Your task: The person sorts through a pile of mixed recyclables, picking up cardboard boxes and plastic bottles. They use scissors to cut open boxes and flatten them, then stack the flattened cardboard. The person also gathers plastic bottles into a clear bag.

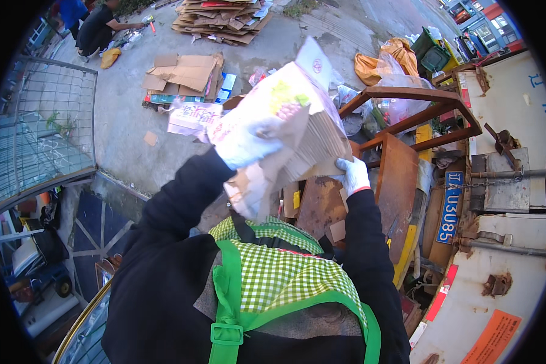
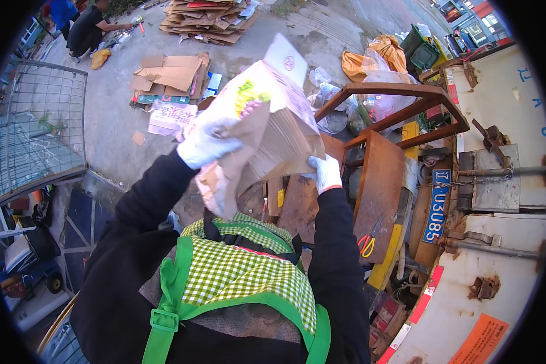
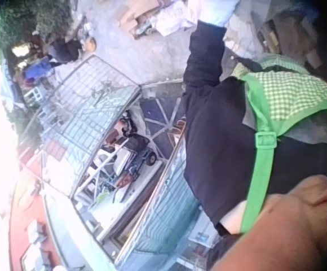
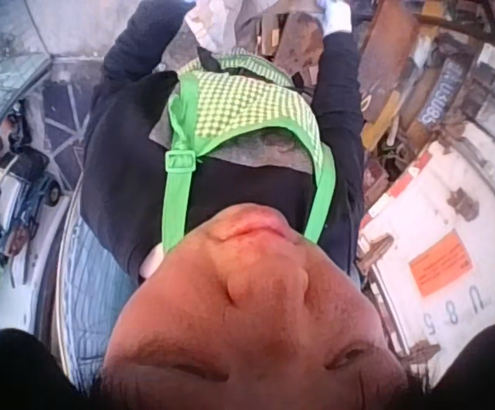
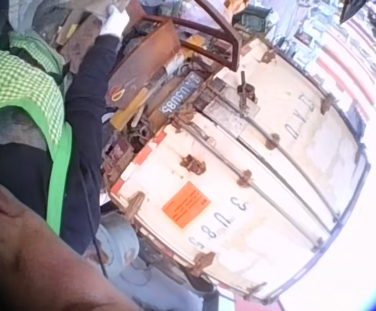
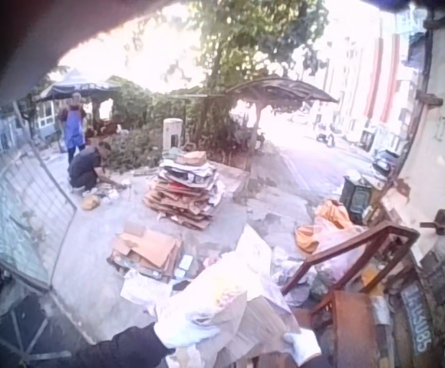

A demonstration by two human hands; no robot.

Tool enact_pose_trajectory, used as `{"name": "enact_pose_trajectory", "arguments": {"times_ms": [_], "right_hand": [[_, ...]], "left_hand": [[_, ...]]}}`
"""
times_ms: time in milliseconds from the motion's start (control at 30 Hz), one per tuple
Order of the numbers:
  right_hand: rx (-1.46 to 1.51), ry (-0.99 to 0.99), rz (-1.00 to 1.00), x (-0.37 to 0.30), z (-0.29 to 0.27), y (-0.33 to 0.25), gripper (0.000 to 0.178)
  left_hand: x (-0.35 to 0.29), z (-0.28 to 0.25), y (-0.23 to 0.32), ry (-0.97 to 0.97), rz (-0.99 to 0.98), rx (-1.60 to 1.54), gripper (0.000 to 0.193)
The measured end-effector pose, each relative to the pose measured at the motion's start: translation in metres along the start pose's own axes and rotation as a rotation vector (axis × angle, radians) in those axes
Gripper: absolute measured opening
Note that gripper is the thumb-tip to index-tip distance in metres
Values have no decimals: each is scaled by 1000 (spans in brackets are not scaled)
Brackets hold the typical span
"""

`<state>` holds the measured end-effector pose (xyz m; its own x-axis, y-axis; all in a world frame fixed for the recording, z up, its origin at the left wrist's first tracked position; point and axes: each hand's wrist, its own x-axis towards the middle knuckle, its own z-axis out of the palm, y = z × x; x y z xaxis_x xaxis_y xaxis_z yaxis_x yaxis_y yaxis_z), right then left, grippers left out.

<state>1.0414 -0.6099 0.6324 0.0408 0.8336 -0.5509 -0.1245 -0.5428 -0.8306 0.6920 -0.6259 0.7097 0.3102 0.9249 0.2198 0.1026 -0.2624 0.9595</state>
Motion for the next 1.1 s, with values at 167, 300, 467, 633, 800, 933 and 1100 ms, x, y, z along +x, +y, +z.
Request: {"name": "enact_pose_trajectory", "arguments": {"times_ms": [167, 300, 467, 633, 800, 933, 1100], "right_hand": [[-162, -139, -366, -28, 24, -16, 40], [-485, -108, -567, -19, 68, -37, 36], [-681, 17, -699, -21, 95, -42, 30], [-845, 56, -751, -57, 91, -32, 38], [-1258, 279, -994, -67, 94, 10, 37], [-1571, 424, -743, -54, 95, 64, 47], [-1679, 270, -659, -54, 98, 115, 53]], "left_hand": [[16, -111, -29, 449, -368, -28, 51], [19, -118, -46, 712, -216, 963, 54], [-19, 12, -38, 59, 261, 707, 39], [9, 69, -72, 183, -511, -1187, 44], [30, 78, -138, 460, -648, -1454, 55], [8, 99, -160, 513, -602, -1508, 50], [-15, 92, -150, 617, -371, -1026, 51]]}}
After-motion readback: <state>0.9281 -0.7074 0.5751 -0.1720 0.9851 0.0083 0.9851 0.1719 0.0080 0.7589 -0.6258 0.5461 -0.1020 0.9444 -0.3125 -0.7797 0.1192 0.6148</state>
